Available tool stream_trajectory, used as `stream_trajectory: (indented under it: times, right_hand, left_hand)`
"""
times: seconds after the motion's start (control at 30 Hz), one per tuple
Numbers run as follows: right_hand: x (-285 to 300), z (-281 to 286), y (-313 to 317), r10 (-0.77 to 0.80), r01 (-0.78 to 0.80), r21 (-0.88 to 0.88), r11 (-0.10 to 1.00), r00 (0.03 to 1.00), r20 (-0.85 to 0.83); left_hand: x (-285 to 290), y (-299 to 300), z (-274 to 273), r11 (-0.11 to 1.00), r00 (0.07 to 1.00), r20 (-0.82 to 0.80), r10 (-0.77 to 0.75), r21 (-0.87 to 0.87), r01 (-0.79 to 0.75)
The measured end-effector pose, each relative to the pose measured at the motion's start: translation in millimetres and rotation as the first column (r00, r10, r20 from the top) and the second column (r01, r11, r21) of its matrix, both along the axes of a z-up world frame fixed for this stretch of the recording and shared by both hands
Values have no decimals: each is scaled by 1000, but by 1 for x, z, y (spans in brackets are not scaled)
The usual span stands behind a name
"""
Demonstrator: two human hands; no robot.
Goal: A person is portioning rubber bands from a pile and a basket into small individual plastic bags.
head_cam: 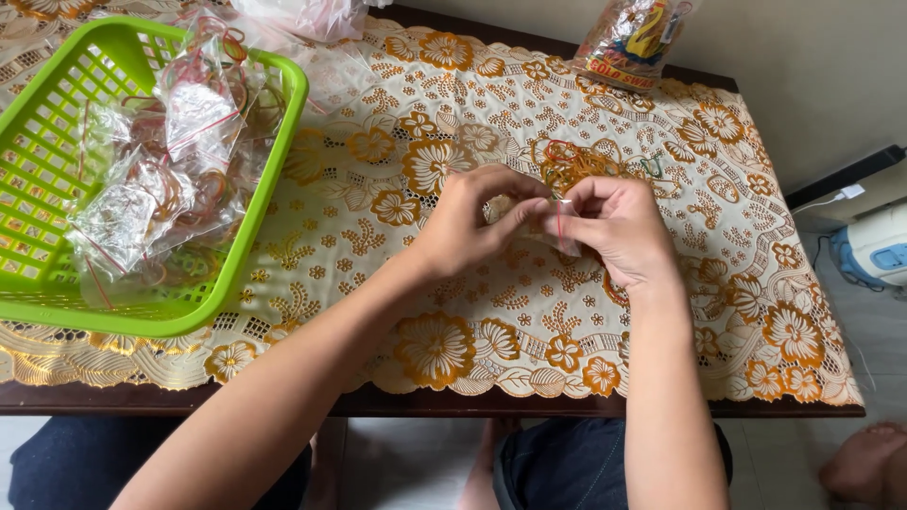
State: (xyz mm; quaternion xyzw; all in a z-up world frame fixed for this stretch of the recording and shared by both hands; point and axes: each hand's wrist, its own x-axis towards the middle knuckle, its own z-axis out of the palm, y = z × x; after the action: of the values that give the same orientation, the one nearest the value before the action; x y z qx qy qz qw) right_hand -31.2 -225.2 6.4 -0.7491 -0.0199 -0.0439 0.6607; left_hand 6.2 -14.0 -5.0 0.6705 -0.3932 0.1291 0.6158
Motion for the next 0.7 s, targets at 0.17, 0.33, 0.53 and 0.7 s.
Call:
stream_trajectory:
  times: [0.17, 0.33, 0.53, 0.7]
  right_hand:
    - [0, -4, 8, 14, -17, -161, 987, 1000, -22]
    - [16, -31, -6, 0, 5, -262, 965, 1000, 19]
    - [0, 9, 18, -5, 14, -234, 972, 999, 40]
    - [-8, 25, 18, 45, -45, 0, 999, 998, -38]
  left_hand:
    - [-9, -2, 7, 994, 996, 24, -89, -62, 91]
    - [-8, -8, -1, 993, 996, 40, -76, -89, 79]
    - [-1, -4, -2, 993, 1000, -16, -11, -121, 9]
    - [8, -1, -4, 982, 995, -20, 102, -159, -104]
